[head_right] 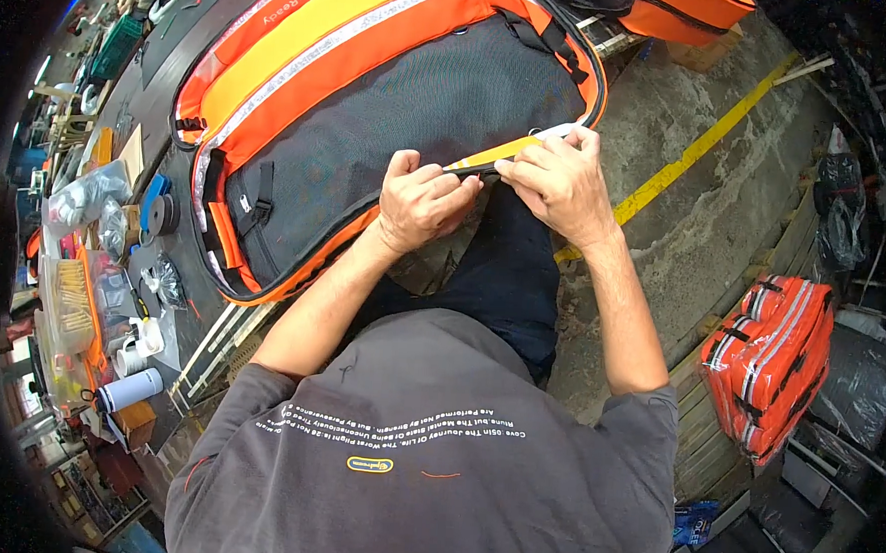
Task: The person is inspecting and trimming loose threads from an orange trauma kit bag using a small cutting tool.
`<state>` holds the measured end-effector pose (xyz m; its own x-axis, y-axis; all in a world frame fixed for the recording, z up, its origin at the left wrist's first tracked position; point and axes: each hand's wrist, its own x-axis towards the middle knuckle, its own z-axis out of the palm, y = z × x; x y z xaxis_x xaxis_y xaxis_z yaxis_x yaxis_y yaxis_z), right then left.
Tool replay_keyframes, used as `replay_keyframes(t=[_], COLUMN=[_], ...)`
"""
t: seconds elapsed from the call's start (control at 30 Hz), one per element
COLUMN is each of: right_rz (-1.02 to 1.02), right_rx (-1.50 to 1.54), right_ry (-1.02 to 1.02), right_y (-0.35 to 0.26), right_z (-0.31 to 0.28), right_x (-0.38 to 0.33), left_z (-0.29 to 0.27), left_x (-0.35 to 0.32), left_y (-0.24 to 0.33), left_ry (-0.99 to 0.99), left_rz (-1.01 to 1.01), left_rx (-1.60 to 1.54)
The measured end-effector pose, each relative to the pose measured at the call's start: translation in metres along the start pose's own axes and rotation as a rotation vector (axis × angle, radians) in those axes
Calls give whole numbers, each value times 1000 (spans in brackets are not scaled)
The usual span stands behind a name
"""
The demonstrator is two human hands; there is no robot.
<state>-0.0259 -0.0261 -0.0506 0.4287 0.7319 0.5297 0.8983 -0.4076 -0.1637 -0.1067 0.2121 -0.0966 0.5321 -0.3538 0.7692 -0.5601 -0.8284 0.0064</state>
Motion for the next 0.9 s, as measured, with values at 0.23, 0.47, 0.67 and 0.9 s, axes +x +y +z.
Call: replay_keyframes(t=[0.23, 0.47, 0.67, 0.9], right_rz=[-42, -75, -87, -138], right_rx=[29, 27, 57, 22], right_ry=[-4, -34, -14, -44], right_y=[4, 10, 12, 15], right_z=[-1, -7, 1, 2], right_x=[4, 5, 4, 5], left_z=[0, 0, 1, 2], left_x=[1, 0, -2, -4], left_y=[1, 1, 2, 3], left_ry=[2, -20, -40, -54], left_rz=[12, 43, 61, 68], left_rx=[-13, -9, 8, 3])
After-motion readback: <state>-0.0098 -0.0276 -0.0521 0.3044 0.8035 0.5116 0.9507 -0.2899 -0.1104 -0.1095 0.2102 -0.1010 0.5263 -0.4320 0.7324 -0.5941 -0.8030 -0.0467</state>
